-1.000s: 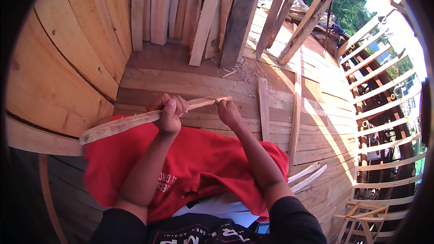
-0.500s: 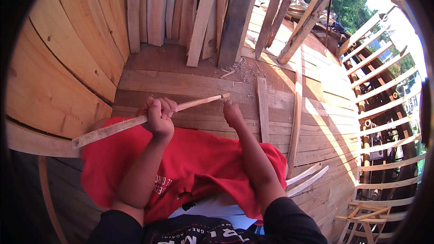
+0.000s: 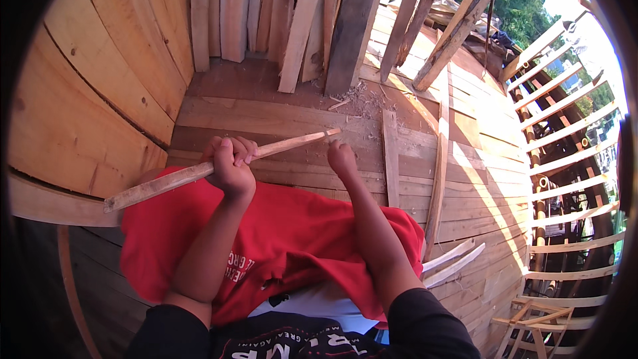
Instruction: The person carves a long, thin piece of wood using a knife. They hold the wood with their left hand and use the knife in their right hand to shave off thin layers of wood, creating shavings that fall onto a red cloth below. The person repeatedly adjusts their grip and the angle of the knife to shape the wood.
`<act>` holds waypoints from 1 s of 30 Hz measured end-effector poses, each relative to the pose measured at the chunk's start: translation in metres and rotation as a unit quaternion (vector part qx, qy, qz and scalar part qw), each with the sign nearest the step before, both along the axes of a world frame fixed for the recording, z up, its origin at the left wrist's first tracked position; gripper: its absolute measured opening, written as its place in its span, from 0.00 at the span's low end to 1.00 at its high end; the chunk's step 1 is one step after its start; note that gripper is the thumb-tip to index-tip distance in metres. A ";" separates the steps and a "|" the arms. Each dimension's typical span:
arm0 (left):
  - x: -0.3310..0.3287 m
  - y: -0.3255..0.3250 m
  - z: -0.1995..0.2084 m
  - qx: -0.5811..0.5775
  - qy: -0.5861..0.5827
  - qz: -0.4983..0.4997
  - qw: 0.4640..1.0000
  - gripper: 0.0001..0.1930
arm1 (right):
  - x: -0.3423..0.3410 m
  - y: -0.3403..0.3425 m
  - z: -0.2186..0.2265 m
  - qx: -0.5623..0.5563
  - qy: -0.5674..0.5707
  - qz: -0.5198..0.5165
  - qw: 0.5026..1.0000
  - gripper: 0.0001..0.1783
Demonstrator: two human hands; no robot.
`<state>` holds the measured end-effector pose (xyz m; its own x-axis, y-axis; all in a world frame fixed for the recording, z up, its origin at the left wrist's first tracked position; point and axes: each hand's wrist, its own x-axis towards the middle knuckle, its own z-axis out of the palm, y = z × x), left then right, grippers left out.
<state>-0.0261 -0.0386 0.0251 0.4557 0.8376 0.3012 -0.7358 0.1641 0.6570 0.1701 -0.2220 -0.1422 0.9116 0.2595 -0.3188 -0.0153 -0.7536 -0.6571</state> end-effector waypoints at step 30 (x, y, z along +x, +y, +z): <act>-0.006 0.011 0.000 0.021 0.005 0.012 1.000 0.14 | -0.041 0.052 0.071 0.045 0.097 0.034 0.994 0.29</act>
<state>-0.0321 -0.0276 0.0250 0.4389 0.8350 0.3318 -0.7324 0.1186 0.6705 0.1293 -0.1700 -0.0716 0.8148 0.3539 -0.4592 -0.0990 -0.6955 -0.7117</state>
